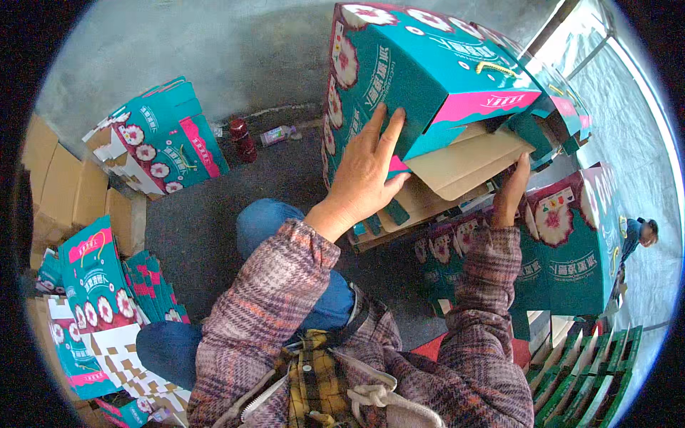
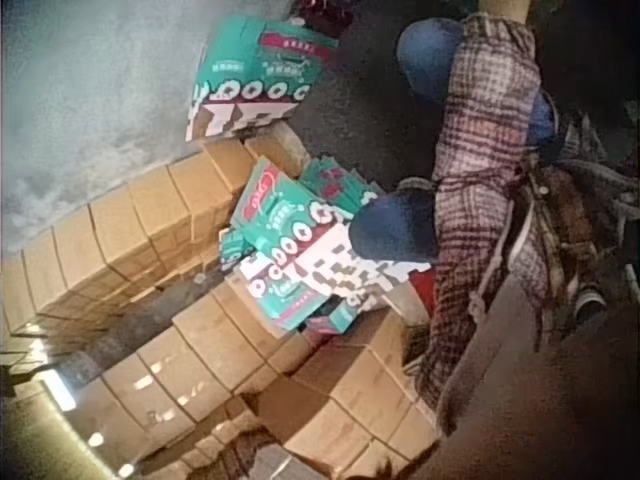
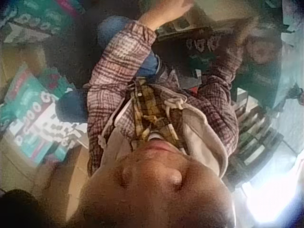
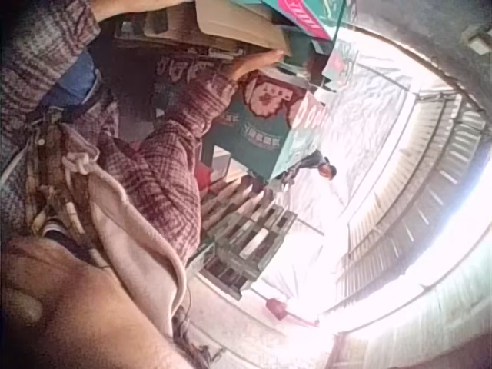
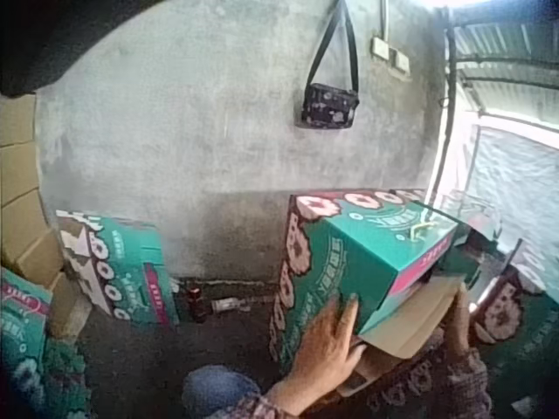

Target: Manually folding and assembling decorative cardboard gift boxes.

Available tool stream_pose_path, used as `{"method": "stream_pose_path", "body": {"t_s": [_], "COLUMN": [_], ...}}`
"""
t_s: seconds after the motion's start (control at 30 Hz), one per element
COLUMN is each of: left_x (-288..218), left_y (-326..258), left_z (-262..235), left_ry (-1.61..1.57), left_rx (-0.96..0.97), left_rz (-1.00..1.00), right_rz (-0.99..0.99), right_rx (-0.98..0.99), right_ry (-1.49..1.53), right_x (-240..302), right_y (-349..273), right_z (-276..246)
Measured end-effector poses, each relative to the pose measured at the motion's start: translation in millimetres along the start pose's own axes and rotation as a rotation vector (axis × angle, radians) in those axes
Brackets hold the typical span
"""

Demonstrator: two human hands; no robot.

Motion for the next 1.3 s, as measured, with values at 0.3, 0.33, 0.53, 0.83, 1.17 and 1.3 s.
{"method": "stream_pose_path", "body": {"t_s": [0.3,0.33,0.53,0.83,1.17,1.3], "left_x": [31,37,65,88,109,113], "left_y": [-41,-55,-151,-165,-175,-167], "left_z": [-54,-54,-73,-91,-100,-93], "left_ry": [0.227,0.276,0.621,0.649,0.533,0.493], "left_rx": [0.071,0.106,0.333,0.241,0.253,0.285], "left_rz": [-0.141,-0.158,-0.218,-0.356,-0.442,-0.462], "right_rz": [-0.84,-0.916,-0.698,1.11,1.452,1.347], "right_rx": [-0.169,-0.081,0.706,0.355,-0.408,-0.275], "right_ry": [-0.833,-0.871,-0.269,0.261,0.537,0.635], "right_x": [141,153,93,-328,-438,-454], "right_y": [-112,-136,-270,-300,-310,-292], "right_z": [82,100,250,297,279,282]}}
Point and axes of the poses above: each hand's wrist, its own y-axis towards the middle knuckle, its own z-axis out of the palm, x = y × z, the point moved 8 cm from there along y, towards the middle knuckle, and after that the axes turned 2 degrees about -z, right-handed, at the moved point
